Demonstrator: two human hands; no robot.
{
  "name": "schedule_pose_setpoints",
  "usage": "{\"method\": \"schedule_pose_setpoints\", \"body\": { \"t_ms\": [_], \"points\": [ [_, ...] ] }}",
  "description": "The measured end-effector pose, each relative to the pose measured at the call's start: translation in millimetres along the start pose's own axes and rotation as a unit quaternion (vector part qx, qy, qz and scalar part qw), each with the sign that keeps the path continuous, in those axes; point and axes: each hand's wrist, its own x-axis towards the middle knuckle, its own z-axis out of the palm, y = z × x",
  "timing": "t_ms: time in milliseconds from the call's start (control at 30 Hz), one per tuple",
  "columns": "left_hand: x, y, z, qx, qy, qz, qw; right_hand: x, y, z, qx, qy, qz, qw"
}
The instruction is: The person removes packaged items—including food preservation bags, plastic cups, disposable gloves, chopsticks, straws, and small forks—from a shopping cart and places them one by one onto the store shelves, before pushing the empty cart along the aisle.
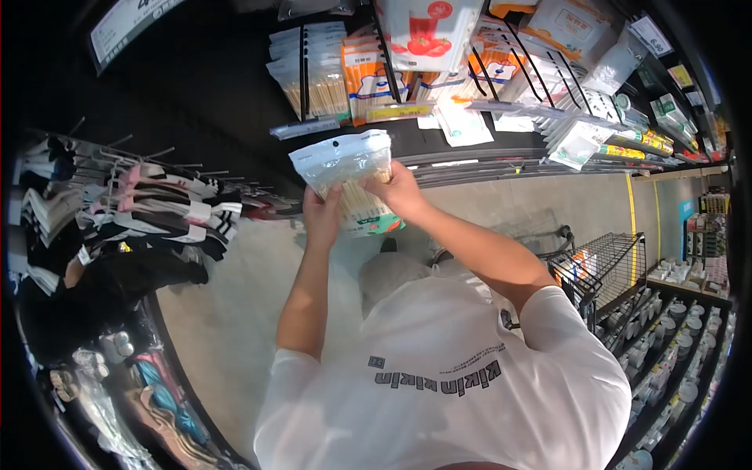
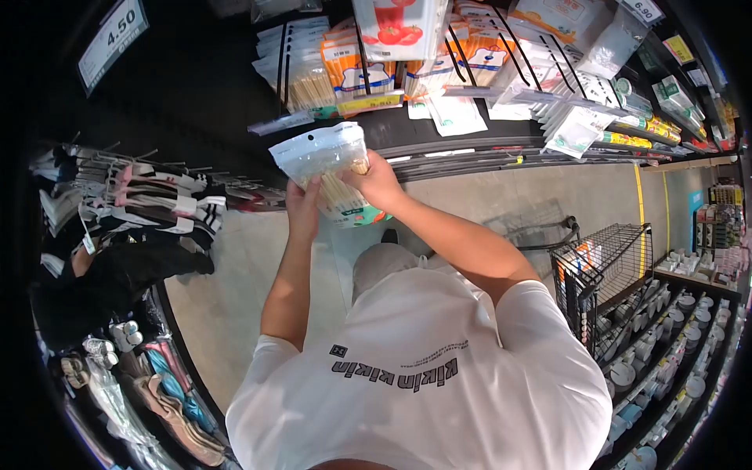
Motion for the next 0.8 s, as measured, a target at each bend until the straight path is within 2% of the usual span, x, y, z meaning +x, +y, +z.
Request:
{"method": "schedule_pose_setpoints", "body": {
  "t_ms": [133, 200, 400, 500, 800],
  "points": [
    [23.2, -2.1, -14.0, 0.012, 0.01, -0.012, 1.0, 32.5, 10.4, 7.0, -0.07, 0.012, 0.023, 0.997],
    [38.2, 0.5, -13.9, 0.005, 0.021, 0.025, 0.999, 47.7, 7.4, 8.7, -0.171, 0.043, -0.005, 0.984],
    [57.3, 18.4, -13.3, -0.016, 0.01, 0.073, 0.997, 69.2, -6.2, 14.9, -0.157, 0.027, -0.068, 0.985],
    [64.2, 24.1, -15.2, 0.0, 0.005, 0.068, 0.998, 65.4, -25.0, 21.7, -0.167, 0.046, -0.051, 0.984],
    [79.0, 20.8, -21.3, 0.017, -0.004, 0.049, 0.999, 83.8, -0.1, 16.8, -0.162, 0.048, -0.051, 0.984]
  ]
}}
